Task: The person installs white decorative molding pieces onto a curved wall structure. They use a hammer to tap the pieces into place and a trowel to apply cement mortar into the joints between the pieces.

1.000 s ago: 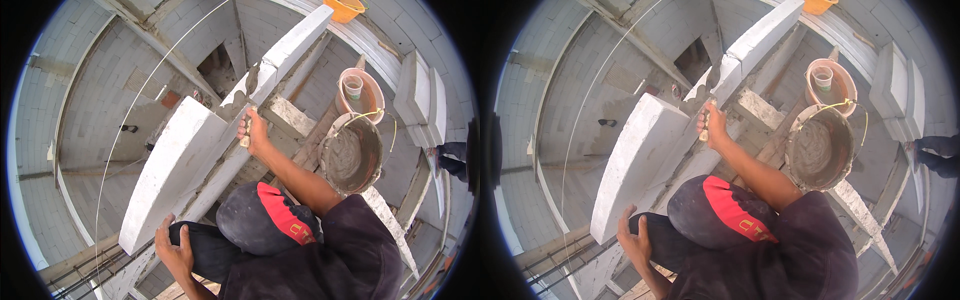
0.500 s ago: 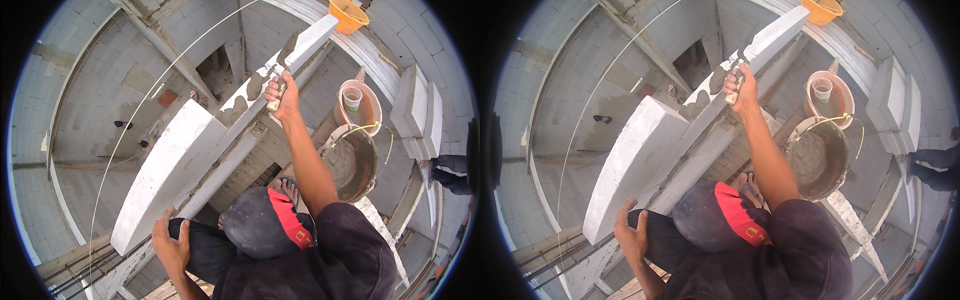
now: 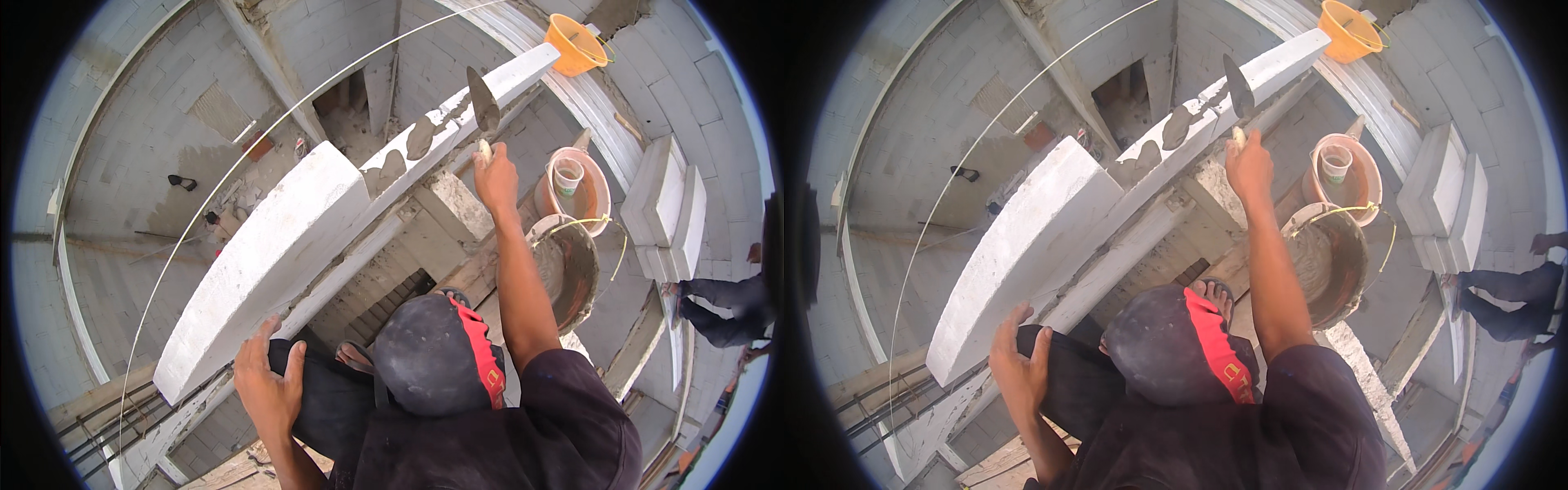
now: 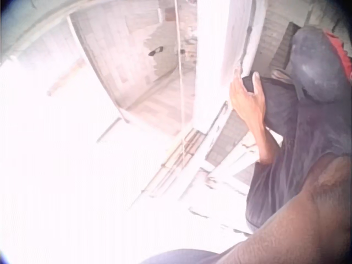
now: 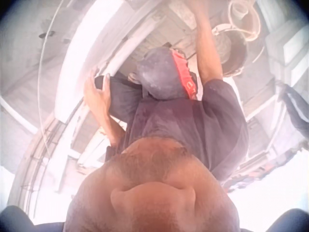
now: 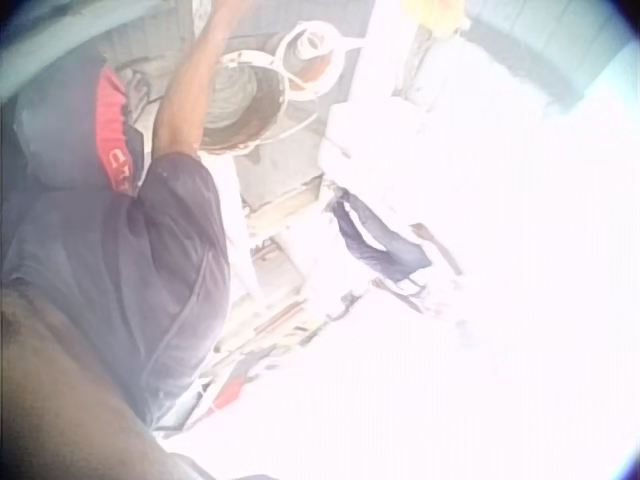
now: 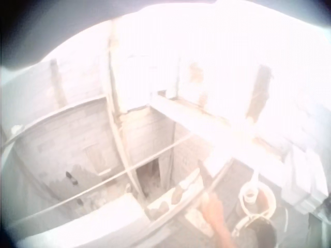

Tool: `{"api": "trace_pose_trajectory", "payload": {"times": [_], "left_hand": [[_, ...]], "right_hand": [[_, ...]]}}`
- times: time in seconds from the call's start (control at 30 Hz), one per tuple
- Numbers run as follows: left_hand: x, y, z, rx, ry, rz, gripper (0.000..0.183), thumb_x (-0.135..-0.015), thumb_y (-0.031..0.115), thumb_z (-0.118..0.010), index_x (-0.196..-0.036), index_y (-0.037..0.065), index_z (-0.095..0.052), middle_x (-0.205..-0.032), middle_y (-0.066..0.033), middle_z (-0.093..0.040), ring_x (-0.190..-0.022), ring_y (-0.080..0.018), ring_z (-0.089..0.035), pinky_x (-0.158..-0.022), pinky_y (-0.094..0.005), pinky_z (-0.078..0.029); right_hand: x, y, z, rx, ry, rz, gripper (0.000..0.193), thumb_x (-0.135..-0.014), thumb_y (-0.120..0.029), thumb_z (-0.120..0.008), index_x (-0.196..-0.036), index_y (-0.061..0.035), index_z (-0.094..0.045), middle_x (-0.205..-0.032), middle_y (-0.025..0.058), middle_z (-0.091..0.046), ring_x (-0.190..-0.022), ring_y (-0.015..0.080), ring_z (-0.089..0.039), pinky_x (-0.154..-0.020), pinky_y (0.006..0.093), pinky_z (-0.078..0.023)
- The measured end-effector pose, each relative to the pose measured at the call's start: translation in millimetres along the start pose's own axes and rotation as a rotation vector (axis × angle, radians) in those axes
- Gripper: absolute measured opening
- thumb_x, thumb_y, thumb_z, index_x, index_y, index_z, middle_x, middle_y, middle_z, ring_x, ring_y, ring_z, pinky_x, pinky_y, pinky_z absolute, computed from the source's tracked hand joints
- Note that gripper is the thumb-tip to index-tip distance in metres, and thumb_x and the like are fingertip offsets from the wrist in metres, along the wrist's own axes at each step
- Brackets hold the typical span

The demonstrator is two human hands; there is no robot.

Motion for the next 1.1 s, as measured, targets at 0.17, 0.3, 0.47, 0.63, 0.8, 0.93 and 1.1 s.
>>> {"api": "trace_pose_trajectory", "payload": {"times": [0.17, 0.3, 0.47, 0.63, 0.8, 0.93, 1.1], "left_hand": [[-4, 1, -2, 0.004, -0.015, -0.028, 0.046, -0.088, 0.022, -0.083, -0.130, 0.007, -0.071, -0.115, -0.0160, -0.075, -0.109, -0.0391, -0.068, -0.100, -0.0467, -0.051], [-2, -1, 1, -0.014, -0.026, -0.043, 0.047, -0.088, 0.021, -0.083, -0.130, 0.007, -0.071, -0.115, -0.0155, -0.076, -0.109, -0.0381, -0.069, -0.100, -0.0465, -0.051], [2, -10, 1, -0.006, -0.052, 0.022, 0.048, -0.089, 0.019, -0.082, -0.133, 0.006, -0.070, -0.120, -0.0164, -0.077, -0.117, -0.0365, -0.070, -0.105, -0.0457, -0.050], [4, -8, 3, -0.006, -0.077, 0.051, 0.048, -0.090, 0.019, -0.082, -0.135, 0.005, -0.070, -0.123, -0.0176, -0.077, -0.121, -0.0362, -0.070, -0.109, -0.0453, -0.050], [2, -2, -1, -0.005, -0.031, -0.056, 0.048, -0.088, 0.021, -0.084, -0.131, 0.007, -0.071, -0.116, -0.0144, -0.076, -0.111, -0.0367, -0.070, -0.102, -0.0458, -0.051], [6, -8, 1, 0.009, -0.020, -0.011, 0.048, -0.087, 0.022, -0.085, -0.131, 0.007, -0.071, -0.116, -0.0146, -0.076, -0.111, -0.0370, -0.070, -0.102, -0.0461, -0.051], [0, -3, -4, -0.040, -0.009, -0.038, 0.048, -0.087, 0.022, -0.085, -0.131, 0.007, -0.072, -0.117, -0.0152, -0.076, -0.111, -0.0379, -0.069, -0.101, -0.0467, -0.051]], "right_hand": [[64, -1, -22, 0.058, -0.012, -0.032, 0.045, -0.103, -0.026, -0.066, -0.137, -0.0014, -0.049, -0.112, 0.0301, -0.069, -0.105, 0.0514, -0.069, -0.087, 0.0594, -0.053], [103, -6, -56, 0.070, -0.119, 0.071, 0.057, -0.099, -0.015, -0.066, -0.150, -0.0041, -0.043, -0.125, 0.0283, -0.058, -0.107, 0.0512, -0.067, -0.086, 0.0601, -0.053], [171, -12, -85, 0.014, -0.313, 0.203, 0.065, -0.096, -0.009, -0.068, -0.155, -0.0076, -0.041, -0.126, 0.0272, -0.053, -0.102, 0.0510, -0.066, -0.087, 0.0593, -0.054], [163, -29, -80, -0.117, -0.282, 0.350, 0.068, -0.094, -0.006, -0.069, -0.157, -0.0082, -0.040, -0.121, 0.0244, -0.051, -0.104, 0.0500, -0.063, -0.086, 0.0565, -0.054], [168, 25, -120, 0.022, -0.235, 0.280, 0.065, -0.096, -0.004, -0.064, -0.157, -0.0140, -0.044, -0.117, 0.0230, -0.050, -0.108, 0.0456, -0.061, -0.084, 0.0559, -0.054], [229, 46, -86, 0.088, -0.399, 0.187, 0.063, -0.097, -0.006, -0.064, -0.156, -0.0177, -0.047, -0.117, 0.0215, -0.051, -0.109, 0.0427, -0.061, -0.084, 0.0546, -0.055], [175, -6, -32, 0.190, -0.181, 0.244, 0.061, -0.096, -0.009, -0.065, -0.155, -0.0212, -0.052, -0.116, 0.0185, -0.052, -0.108, 0.0388, -0.062, -0.080, 0.0507, -0.058]]}}
Point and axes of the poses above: each hand's wrist, its own x-axis away from the middle knuckle, its own z-axis out of the back of the hand, y = z × x, the point moved 8 cm from there along -x, towards the middle knuckle
